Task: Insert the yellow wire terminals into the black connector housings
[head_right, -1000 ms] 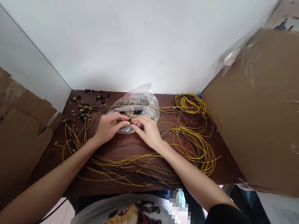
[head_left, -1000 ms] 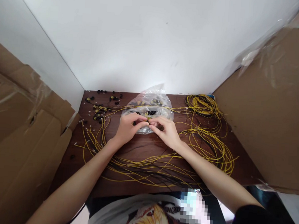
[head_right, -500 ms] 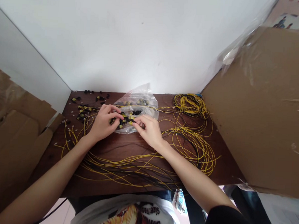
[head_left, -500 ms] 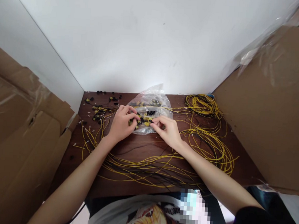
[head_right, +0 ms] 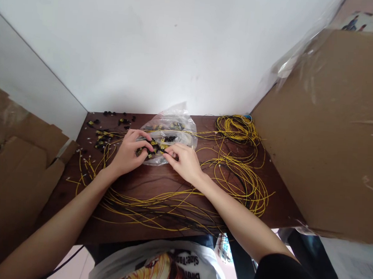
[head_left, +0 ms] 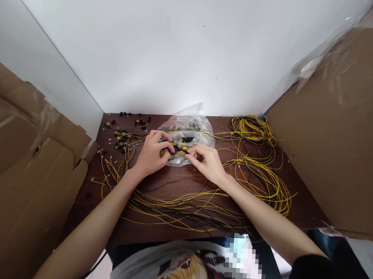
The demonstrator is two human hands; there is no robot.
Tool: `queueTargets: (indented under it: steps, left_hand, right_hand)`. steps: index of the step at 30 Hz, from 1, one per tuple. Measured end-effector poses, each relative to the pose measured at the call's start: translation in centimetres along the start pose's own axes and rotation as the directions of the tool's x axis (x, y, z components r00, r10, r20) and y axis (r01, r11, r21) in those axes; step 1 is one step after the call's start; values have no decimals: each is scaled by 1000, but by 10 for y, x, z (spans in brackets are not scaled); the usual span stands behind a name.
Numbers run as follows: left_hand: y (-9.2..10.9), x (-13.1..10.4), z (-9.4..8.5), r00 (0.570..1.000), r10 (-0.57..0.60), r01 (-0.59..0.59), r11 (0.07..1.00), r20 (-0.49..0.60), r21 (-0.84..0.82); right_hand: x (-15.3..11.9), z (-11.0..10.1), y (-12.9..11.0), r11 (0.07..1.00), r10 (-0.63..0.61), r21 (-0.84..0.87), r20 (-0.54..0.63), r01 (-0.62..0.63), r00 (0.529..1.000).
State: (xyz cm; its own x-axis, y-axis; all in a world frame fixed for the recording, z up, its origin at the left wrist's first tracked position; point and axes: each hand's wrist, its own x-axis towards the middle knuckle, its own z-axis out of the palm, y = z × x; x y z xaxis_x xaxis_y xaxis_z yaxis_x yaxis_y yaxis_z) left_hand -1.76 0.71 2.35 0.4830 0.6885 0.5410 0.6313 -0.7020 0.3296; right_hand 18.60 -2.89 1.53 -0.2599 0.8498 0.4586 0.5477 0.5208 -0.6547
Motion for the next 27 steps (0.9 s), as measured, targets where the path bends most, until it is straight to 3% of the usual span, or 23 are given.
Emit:
queueTargets:
  steps: [7, 13, 19, 27]
  left_hand:
    - [3, -1, 0, 999, 4, -8, 995, 42, 96]
    - [1, -2, 4, 999, -44, 41, 988, 17, 149]
    - [-1, -4, 8, 995, -96, 96, 980, -9, 175]
    - [2, -6, 10, 995, -92, 83, 982, 47, 168]
  right_hand:
    - [0, 0, 0, 1000, 1, -10, 14, -1, 1000]
    - [-1, 0, -1, 1000, 0, -30, 30, 1, 1000]
    - [-1, 1, -1, 999, 2, -38, 44, 0, 999]
    - [-2, 2, -1, 999, -1, -46, 60, 3, 998]
